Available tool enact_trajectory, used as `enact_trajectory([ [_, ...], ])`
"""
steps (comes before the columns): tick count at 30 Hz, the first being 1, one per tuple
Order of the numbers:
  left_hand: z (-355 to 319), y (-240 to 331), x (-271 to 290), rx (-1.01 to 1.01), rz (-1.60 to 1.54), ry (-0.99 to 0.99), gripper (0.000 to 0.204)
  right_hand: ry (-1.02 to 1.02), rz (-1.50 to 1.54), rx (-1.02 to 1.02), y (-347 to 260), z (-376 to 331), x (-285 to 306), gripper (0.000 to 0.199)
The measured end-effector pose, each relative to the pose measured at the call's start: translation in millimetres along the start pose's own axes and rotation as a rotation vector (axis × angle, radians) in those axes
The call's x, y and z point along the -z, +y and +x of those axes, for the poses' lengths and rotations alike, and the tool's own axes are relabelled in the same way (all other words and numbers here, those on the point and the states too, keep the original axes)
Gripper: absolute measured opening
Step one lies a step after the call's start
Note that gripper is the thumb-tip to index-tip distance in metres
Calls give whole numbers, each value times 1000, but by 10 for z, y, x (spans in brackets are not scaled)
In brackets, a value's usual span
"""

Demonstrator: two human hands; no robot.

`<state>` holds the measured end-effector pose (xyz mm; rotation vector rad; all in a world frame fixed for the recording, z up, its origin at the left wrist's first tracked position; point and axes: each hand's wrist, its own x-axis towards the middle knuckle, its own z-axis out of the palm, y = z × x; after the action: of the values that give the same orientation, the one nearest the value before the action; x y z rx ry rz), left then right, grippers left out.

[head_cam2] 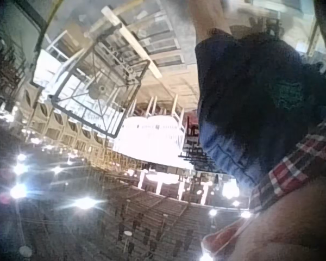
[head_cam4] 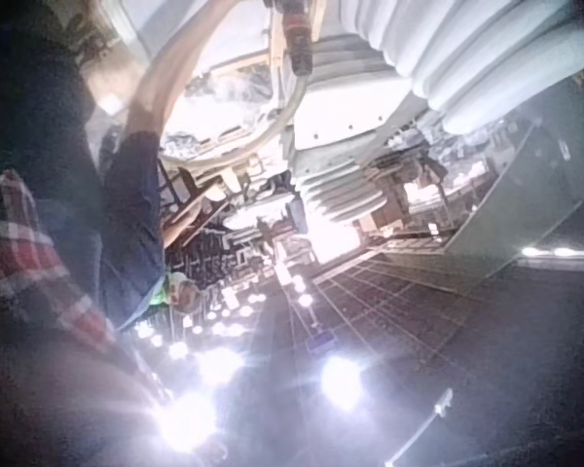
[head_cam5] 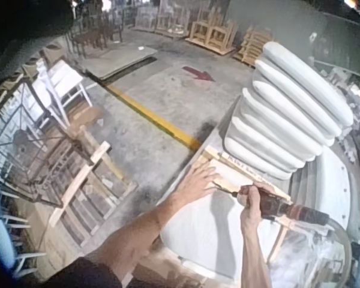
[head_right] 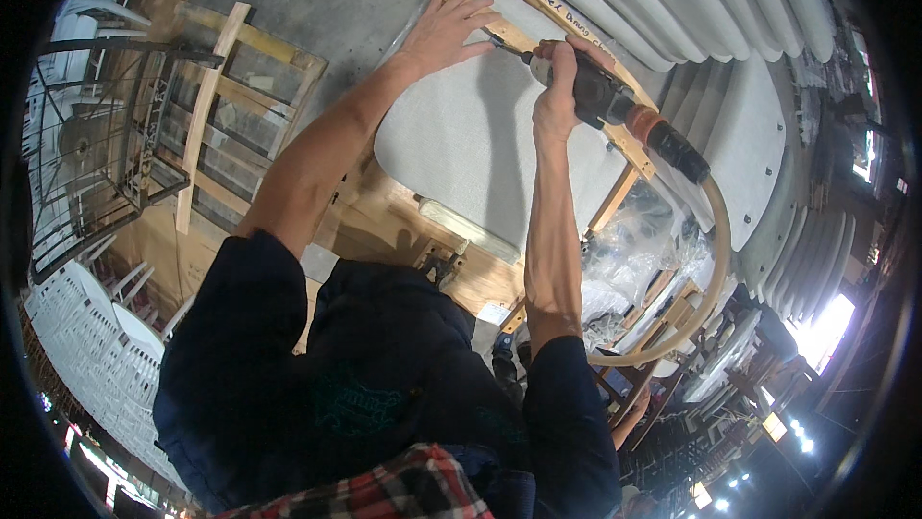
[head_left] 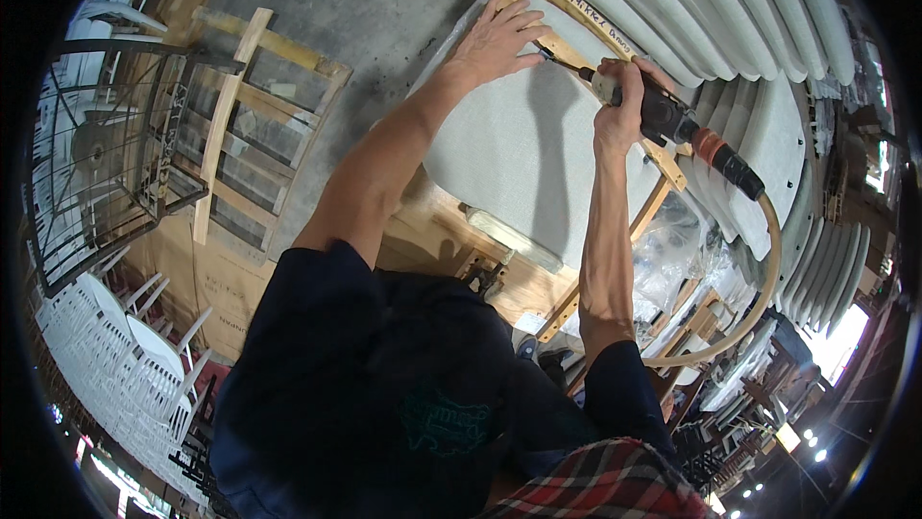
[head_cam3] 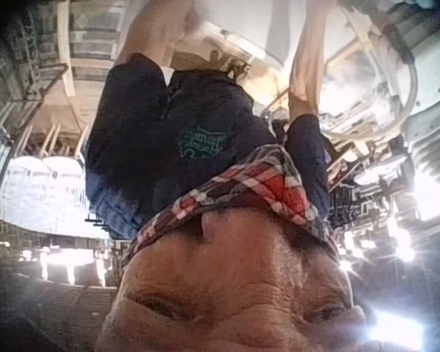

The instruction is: The person places a white upholstered seat onto a wooden chair frame and uses a pneumatic screwdriver to fasten screws at multiple points. After securing the seat, the person removes it and repeats the process with another seat cushion.

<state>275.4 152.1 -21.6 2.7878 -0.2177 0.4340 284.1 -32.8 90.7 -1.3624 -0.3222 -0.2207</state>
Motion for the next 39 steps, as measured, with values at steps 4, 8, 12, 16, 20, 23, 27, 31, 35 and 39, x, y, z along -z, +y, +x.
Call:
enact_trajectory([
  [4,2,-8,-33,16,-2,-5,55,-39,-45,12,124,73,-38,18],
  [8,10,8,-14,5,-83,21,53,-54,-115,5,128,122,-123,18],
  [12,68,-31,-24,-22,-107,70,49,-113,-186,68,253,255,-177,18],
  [16,170,-191,-93,-94,-202,106,47,-178,-223,107,289,339,-271,18],
  [20,191,-244,-180,-173,-184,131,47,-166,-223,96,340,378,-250,19],
  [23,184,-232,-254,-164,-174,187,47,-180,-201,85,319,393,-206,21],
  [27,200,-198,-239,-174,-138,121,47,-148,-163,14,198,293,-140,22],
  [31,197,-226,-257,-195,-130,136,46,-61,-161,19,74,188,-86,18],
  [35,188,-225,-249,-175,-97,92,47,1,-105,-7,2,154,-101,18],
  [39,182,-223,-284,-162,-100,104,47,-64,-60,29,78,189,-8,17],
])
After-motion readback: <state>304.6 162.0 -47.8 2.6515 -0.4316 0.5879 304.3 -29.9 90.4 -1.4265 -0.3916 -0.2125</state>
